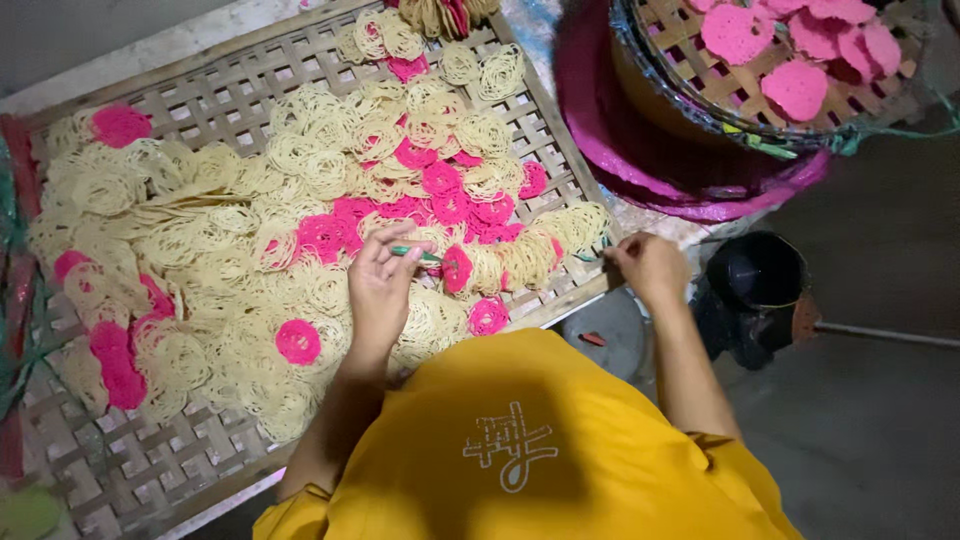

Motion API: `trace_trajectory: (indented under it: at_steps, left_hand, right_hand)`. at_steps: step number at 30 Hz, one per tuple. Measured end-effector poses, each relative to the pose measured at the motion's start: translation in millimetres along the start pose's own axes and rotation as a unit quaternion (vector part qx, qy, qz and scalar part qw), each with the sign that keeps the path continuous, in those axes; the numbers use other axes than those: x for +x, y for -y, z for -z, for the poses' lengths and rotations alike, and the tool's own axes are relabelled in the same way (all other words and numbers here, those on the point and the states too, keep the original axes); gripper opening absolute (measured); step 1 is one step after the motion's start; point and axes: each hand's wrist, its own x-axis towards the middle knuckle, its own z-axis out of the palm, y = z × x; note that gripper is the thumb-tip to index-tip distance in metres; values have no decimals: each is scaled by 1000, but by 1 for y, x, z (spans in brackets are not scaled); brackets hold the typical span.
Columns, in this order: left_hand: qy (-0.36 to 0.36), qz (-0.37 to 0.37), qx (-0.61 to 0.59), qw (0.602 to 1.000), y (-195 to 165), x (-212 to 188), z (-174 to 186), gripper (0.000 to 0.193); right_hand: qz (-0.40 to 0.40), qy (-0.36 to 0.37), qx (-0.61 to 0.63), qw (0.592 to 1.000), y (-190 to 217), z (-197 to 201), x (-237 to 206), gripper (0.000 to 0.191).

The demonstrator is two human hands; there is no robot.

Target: The person sits at a table with a bamboo tray of woven decorative discs in cream and pink. They pick up discs one at a time and attach them onto a green stick held in the other hand, placing finished decorated sticks with the growing pile on the tray.

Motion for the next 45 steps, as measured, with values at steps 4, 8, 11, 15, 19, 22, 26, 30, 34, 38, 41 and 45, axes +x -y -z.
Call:
trace_trajectory:
  at_steps: [4, 8, 11, 15, 19, 22, 26, 30, 34, 38, 41, 45]
  left_hand:
    - [0, 19, -38, 999, 3, 4, -5, 49]
    - [2, -4, -37, 999, -13, 8, -13, 46]
    - [0, -11, -17, 1000, -35, 18, -22, 45]
    - [62, -59, -44, 995, -72, 36, -41, 43]
    - [142, -117, -52, 982, -95, 36, -69, 42]
    - [155, -139, -15, 978, -101, 18, -69, 43]
    - [95, -15, 63, 993, -89, 7, -57, 41]
    - [23, 180, 207, 961, -64, -6, -43, 23]
    - [25, 47, 115, 992, -42, -24, -22, 14]
    - [22, 62, 129, 989, -29, -26, -10, 16]
    - [33, 54, 123, 990, -28, -22, -7, 16]
    - [49, 50, 97, 993, -40, -18, -9, 19]
  right_hand:
    - [26, -87, 86, 992, 9, -29, -12, 24]
    - [54, -105, 160, 980, 12, -31, 0, 9]
    - [92, -23, 464, 881, -3, -14, 20, 3]
    - [133, 3, 559, 818, -19, 23, 44, 8]
    - [106, -18, 477, 872, -23, 39, 51, 2]
    - [80, -45, 480, 873, -32, 42, 52, 3]
    - [82, -46, 484, 870, -39, 32, 57, 4]
    - [124, -72, 378, 915, -30, 21, 59, 4]
    - [123, -41, 406, 905, -11, 23, 64, 4]
    - [170, -136, 345, 913, 13, 27, 75, 4]
    - [198, -210, 295, 911, 23, 31, 92, 3]
    - [220, -256, 274, 901, 32, 27, 101, 5]
